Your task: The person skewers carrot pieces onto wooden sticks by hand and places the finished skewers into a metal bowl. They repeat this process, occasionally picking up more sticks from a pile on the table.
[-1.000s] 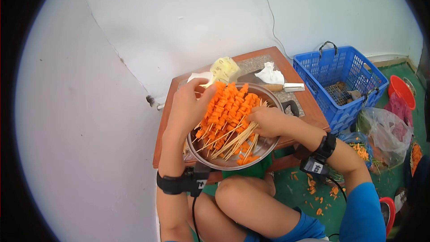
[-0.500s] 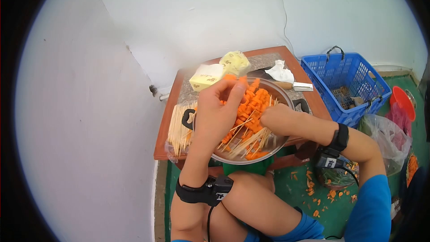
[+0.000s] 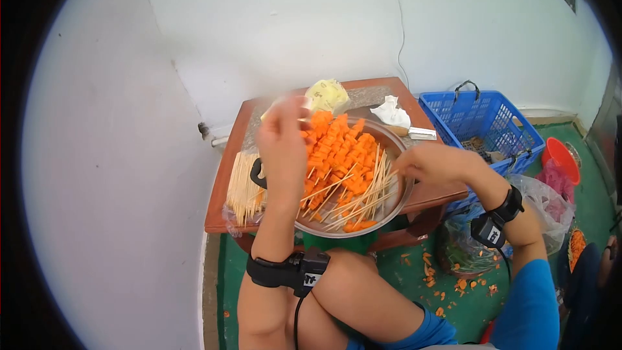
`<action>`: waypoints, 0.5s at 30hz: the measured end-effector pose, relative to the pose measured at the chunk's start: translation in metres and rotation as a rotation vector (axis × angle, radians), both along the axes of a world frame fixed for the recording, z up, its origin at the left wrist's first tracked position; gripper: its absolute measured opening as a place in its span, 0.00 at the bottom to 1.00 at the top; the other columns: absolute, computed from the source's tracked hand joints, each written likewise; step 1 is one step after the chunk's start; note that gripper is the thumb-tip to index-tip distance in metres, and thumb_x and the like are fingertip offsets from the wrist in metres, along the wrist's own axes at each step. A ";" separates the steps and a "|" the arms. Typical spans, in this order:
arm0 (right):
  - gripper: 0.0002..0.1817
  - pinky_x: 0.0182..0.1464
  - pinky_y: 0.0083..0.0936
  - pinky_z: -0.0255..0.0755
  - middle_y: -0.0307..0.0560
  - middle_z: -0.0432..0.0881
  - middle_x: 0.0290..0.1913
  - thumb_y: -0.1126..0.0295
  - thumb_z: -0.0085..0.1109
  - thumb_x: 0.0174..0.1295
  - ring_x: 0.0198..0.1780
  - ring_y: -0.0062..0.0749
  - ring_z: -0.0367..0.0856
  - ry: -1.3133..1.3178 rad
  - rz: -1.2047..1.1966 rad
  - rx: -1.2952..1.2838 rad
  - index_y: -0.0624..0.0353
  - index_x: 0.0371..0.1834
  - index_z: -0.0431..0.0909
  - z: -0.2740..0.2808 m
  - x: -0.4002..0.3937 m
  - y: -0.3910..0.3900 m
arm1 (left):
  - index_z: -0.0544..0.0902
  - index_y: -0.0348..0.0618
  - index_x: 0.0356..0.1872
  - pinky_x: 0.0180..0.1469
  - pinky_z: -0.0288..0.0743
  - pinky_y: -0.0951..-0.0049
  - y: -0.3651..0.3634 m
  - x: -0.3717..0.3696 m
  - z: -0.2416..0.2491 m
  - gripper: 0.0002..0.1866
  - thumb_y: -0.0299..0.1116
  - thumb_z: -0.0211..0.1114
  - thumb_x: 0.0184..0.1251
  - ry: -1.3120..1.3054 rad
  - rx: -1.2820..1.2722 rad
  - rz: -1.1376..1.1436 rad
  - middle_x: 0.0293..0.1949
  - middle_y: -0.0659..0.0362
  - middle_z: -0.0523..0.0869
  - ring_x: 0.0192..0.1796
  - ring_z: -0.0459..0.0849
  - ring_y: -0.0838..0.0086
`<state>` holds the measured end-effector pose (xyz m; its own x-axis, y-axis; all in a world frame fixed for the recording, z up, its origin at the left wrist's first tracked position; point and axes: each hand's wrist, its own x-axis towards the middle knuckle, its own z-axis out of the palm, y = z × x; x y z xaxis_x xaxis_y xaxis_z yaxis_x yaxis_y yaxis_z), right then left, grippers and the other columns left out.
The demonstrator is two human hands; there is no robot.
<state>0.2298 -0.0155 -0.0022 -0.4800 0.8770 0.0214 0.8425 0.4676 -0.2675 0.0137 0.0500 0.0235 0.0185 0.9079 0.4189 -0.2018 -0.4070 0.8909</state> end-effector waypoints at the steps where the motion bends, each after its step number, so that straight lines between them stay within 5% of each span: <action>1: 0.10 0.37 0.24 0.69 0.49 0.78 0.29 0.72 0.45 0.55 0.33 0.33 0.76 0.197 -0.027 -0.074 0.61 0.35 0.75 0.009 0.004 0.001 | 0.75 0.37 0.37 0.30 0.66 0.80 0.001 -0.003 0.002 0.14 0.38 0.49 0.58 -0.106 0.010 0.085 0.29 0.62 0.73 0.31 0.71 0.80; 2: 0.10 0.37 0.24 0.69 0.49 0.78 0.29 0.72 0.45 0.55 0.33 0.33 0.76 0.190 -0.029 -0.074 0.61 0.35 0.75 0.013 0.004 0.002 | 0.75 0.37 0.37 0.30 0.66 0.80 0.003 -0.006 0.002 0.14 0.38 0.49 0.58 -0.113 0.009 0.082 0.29 0.62 0.73 0.31 0.71 0.80; 4: 0.11 0.32 0.17 0.69 0.45 0.78 0.28 0.69 0.41 0.59 0.28 0.22 0.75 0.747 -0.042 -0.228 0.63 0.37 0.73 0.016 0.001 0.005 | 0.74 0.37 0.38 0.33 0.65 0.77 0.006 -0.009 0.000 0.14 0.35 0.50 0.55 -0.366 -0.050 0.097 0.29 0.62 0.73 0.32 0.71 0.79; 7: 0.14 0.28 0.13 0.68 0.42 0.78 0.26 0.66 0.37 0.62 0.24 0.17 0.74 0.940 -0.026 -0.230 0.63 0.36 0.71 0.015 -0.027 0.008 | 0.73 0.37 0.40 0.36 0.66 0.79 -0.001 0.006 -0.004 0.14 0.34 0.51 0.55 0.179 0.114 -0.249 0.34 0.60 0.76 0.35 0.72 0.80; 8: 0.13 0.27 0.12 0.68 0.43 0.77 0.25 0.65 0.37 0.62 0.24 0.17 0.74 1.003 -0.045 -0.274 0.63 0.35 0.70 0.014 -0.037 0.007 | 0.73 0.37 0.40 0.36 0.66 0.79 -0.009 0.014 -0.005 0.14 0.34 0.51 0.55 0.179 0.113 -0.250 0.34 0.60 0.76 0.35 0.72 0.80; 11: 0.14 0.26 0.13 0.69 0.42 0.77 0.23 0.65 0.36 0.62 0.24 0.17 0.74 0.962 0.006 -0.291 0.63 0.32 0.70 0.009 -0.055 0.009 | 0.74 0.37 0.40 0.30 0.66 0.84 -0.024 0.024 -0.007 0.13 0.33 0.49 0.59 0.186 0.147 -0.484 0.32 0.58 0.78 0.30 0.74 0.81; 14: 0.13 0.29 0.18 0.70 0.44 0.77 0.24 0.65 0.42 0.59 0.25 0.23 0.76 0.821 0.013 -0.317 0.63 0.28 0.72 0.006 -0.055 0.018 | 0.74 0.36 0.40 0.21 0.64 0.88 -0.020 0.017 -0.005 0.12 0.33 0.47 0.62 0.179 0.065 -0.301 0.24 0.62 0.76 0.22 0.73 0.84; 15: 0.12 0.31 0.22 0.70 0.46 0.77 0.25 0.65 0.47 0.55 0.27 0.29 0.76 0.496 -0.079 -0.133 0.64 0.26 0.73 -0.007 -0.048 0.030 | 0.74 0.35 0.39 0.18 0.62 0.88 -0.016 0.013 -0.005 0.12 0.32 0.48 0.62 0.084 0.056 -0.246 0.21 0.63 0.74 0.19 0.71 0.85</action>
